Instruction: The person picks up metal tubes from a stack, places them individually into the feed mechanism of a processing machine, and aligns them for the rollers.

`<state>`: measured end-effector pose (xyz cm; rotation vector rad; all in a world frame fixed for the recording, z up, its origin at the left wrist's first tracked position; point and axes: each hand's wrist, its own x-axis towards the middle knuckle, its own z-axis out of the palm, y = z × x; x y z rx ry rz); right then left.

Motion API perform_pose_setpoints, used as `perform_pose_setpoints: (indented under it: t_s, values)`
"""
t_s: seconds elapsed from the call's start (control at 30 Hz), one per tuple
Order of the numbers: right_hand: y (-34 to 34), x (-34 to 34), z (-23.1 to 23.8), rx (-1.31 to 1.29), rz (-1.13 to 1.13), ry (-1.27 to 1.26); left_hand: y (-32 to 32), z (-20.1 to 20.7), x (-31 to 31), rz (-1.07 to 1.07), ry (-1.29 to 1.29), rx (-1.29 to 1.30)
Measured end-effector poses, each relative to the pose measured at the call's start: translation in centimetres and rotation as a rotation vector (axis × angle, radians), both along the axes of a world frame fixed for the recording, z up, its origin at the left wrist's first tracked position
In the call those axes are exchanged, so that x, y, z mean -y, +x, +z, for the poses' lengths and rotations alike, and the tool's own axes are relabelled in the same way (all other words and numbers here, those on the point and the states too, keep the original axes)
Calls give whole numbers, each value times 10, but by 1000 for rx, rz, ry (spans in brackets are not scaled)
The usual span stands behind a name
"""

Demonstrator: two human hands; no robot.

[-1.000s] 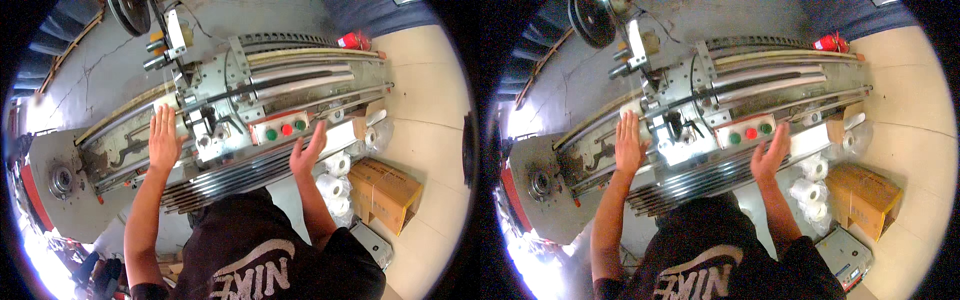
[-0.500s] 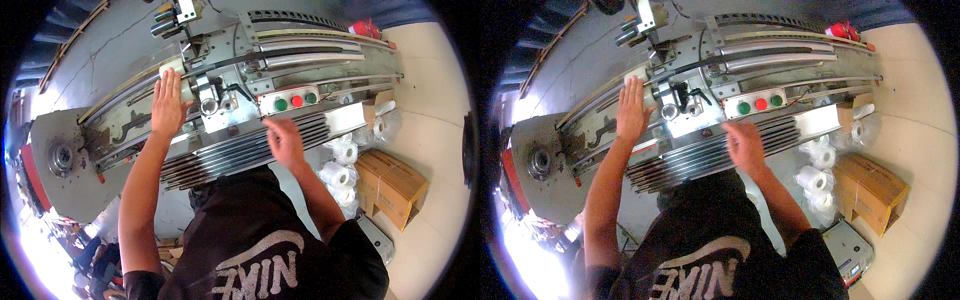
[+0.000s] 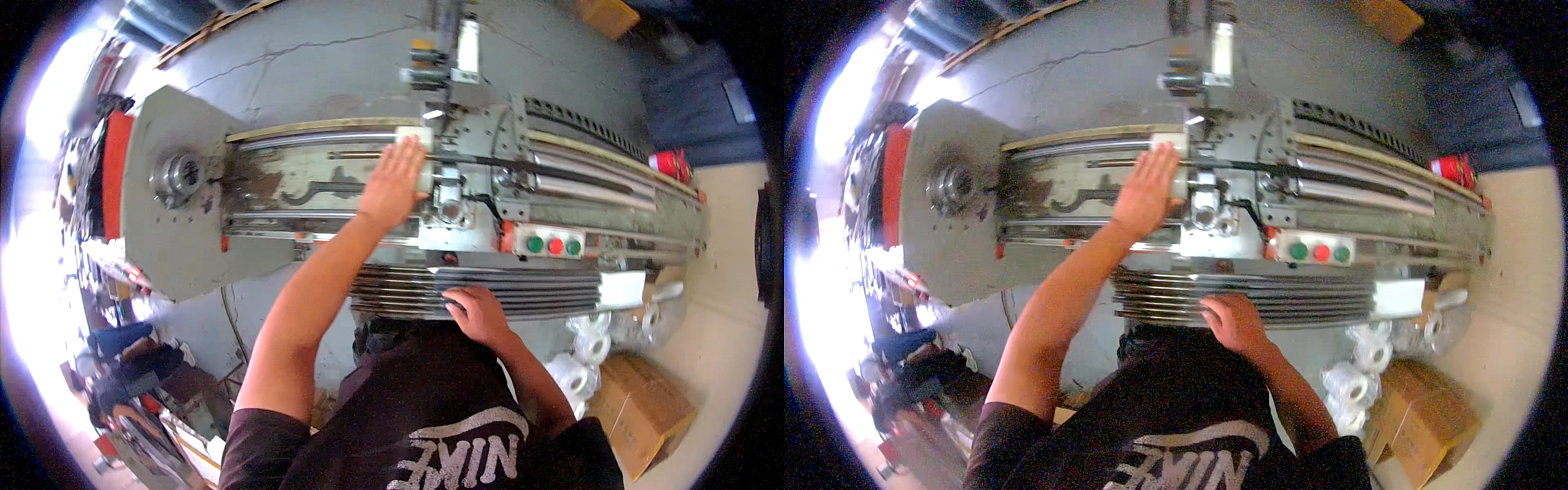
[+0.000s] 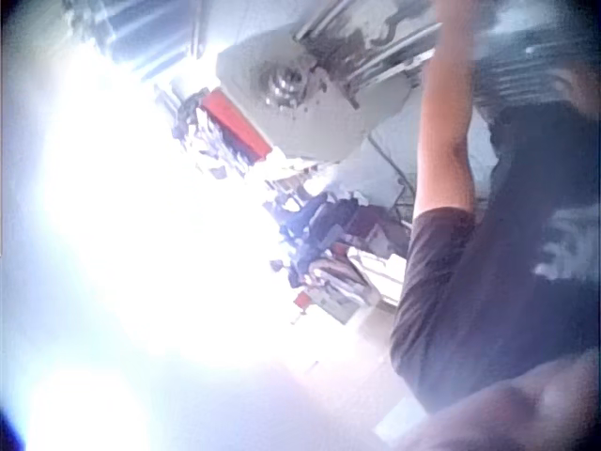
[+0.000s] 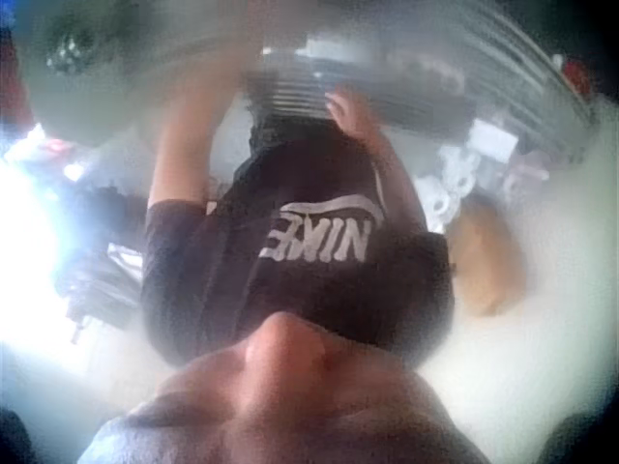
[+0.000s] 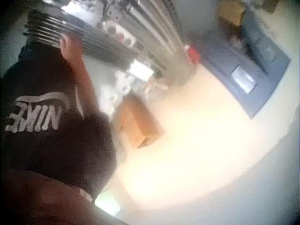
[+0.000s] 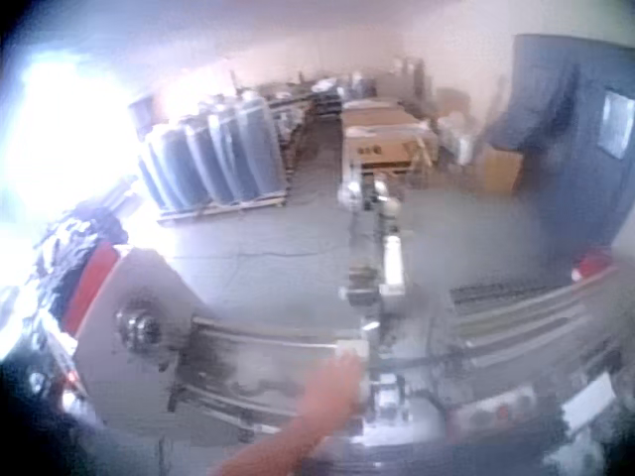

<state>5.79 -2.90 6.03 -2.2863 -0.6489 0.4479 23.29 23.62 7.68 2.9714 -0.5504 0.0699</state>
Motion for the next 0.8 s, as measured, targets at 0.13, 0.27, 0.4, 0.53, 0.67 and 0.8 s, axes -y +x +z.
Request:
perform_pose_setpoints:
  t_s: [0.13,0.27,0.4,0.53,0.67,0.8]
  values:
    - [-3,-48,6,-41,24,-21,-5,1,-24,-17,50,25]
    - [-12,-127,-1,-53,34,45,-7,-10,-73,-64,-53,89]
    - [-16,-201,-4,-66,114,57,-14,-14,-131,-55,-139,100]
    - [-21,-267,1,-52,93,64,-23,-19,-209,-54,-189,87]
    - [-17,-305,10,-50,68,99,-27,-16,-285,-23,-142,36]
    - [-12,-332,14,17,21,110,-39,-1,-356,10,-135,36]
